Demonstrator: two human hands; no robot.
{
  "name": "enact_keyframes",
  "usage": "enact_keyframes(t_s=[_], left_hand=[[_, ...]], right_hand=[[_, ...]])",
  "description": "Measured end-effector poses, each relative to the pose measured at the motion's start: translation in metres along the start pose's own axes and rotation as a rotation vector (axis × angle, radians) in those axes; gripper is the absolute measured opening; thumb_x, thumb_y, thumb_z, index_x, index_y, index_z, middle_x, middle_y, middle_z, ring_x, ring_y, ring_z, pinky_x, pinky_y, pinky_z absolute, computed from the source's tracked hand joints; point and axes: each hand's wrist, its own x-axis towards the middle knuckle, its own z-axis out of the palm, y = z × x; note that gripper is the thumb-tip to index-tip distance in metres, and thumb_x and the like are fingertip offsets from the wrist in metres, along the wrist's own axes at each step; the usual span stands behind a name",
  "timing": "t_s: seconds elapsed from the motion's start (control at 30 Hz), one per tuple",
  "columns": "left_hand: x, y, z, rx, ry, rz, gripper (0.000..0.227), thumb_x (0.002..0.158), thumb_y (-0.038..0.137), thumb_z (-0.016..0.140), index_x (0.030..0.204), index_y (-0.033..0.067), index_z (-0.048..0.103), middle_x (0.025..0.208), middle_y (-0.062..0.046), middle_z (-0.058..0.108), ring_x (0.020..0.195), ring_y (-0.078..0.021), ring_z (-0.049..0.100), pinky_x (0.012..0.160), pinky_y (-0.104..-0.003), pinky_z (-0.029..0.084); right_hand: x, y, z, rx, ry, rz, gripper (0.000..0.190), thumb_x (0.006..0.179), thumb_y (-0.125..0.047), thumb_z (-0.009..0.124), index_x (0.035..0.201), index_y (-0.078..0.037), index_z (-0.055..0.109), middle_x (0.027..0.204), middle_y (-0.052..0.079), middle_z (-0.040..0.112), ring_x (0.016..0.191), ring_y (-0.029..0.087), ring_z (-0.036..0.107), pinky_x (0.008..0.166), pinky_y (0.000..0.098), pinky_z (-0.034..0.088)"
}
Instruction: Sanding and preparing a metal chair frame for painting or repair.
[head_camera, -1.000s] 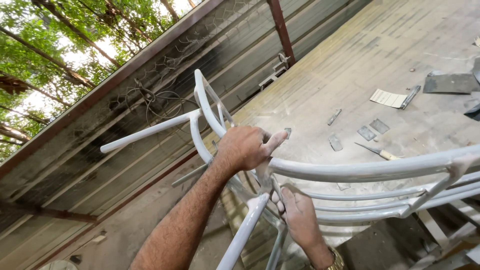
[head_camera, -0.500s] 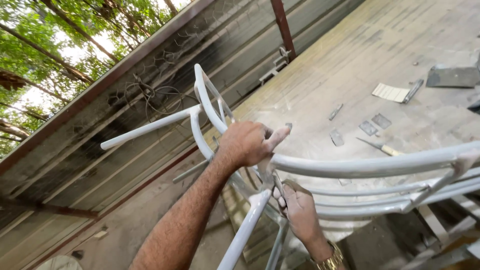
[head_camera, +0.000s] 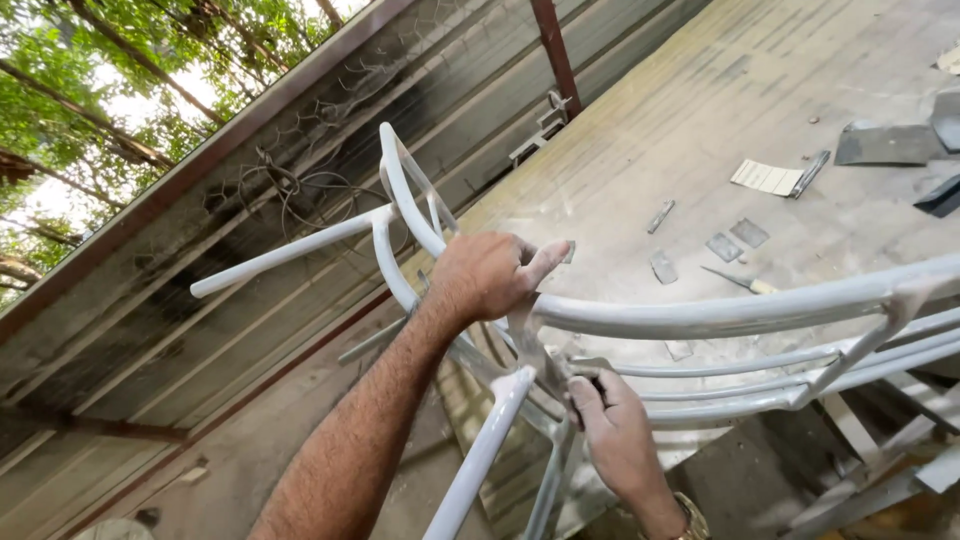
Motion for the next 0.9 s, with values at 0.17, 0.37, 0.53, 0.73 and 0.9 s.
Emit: enact_keyframes(t_s=[0.17,0.37,0.53,0.73,0.9], left_hand=[[0.003,-0.004,0.001,0.026,-0.005,0.003,0.081,0.097,0.074,0.023,0.08,0.0171,0.079,0.063,0.0,0.07,0.061,-0.0109,0.067,0.063,-0.038,0.058],[0.005,-0.005,0.003,0.012,-0.032,-0.003,0.077,0.097,0.073,0.025,0.085,0.0187,0.078,0.066,-0.001,0.071,0.063,-0.0102,0.068,0.063,-0.038,0.06],[0.0,0.003,-0.008,0.031,-0.006,-0.017,0.079,0.099,0.072,0.026,0.082,0.0159,0.079,0.068,-0.004,0.073,0.067,-0.0138,0.071,0.071,-0.04,0.059],[-0.011,0.007,-0.009,0.039,-0.007,-0.002,0.076,0.1,0.069,0.028,0.081,0.0155,0.079,0.067,-0.005,0.071,0.069,-0.0193,0.072,0.075,-0.043,0.059],[-0.004,0.003,-0.01,0.031,0.057,0.038,0.076,0.1,0.068,0.03,0.081,0.0153,0.081,0.063,-0.004,0.071,0.066,-0.0192,0.07,0.074,-0.043,0.057]], right_hand=[[0.016,-0.015,0.022,0.004,0.098,-0.05,0.029,0.099,-0.023,0.066,0.086,0.002,0.075,0.065,0.002,0.055,0.059,0.011,0.045,0.052,0.0316,0.038],[0.01,-0.029,0.034,0.083,0.162,-0.26,0.023,0.096,-0.02,0.062,0.092,0.0,0.071,0.076,0.0,0.068,0.069,0.009,0.059,0.062,0.0297,0.051],[0.019,-0.015,0.039,-0.016,0.213,-0.17,0.026,0.099,-0.021,0.064,0.091,0.003,0.072,0.072,0.008,0.068,0.065,0.014,0.057,0.06,0.0333,0.049],[0.007,-0.025,0.048,0.002,0.288,-0.131,0.021,0.094,-0.019,0.067,0.093,0.001,0.071,0.076,0.007,0.071,0.066,0.014,0.062,0.061,0.0302,0.052],[0.006,-0.019,0.053,-0.017,0.332,-0.296,0.016,0.093,-0.016,0.07,0.092,0.0,0.07,0.081,0.007,0.071,0.071,0.012,0.065,0.064,0.0282,0.055]])
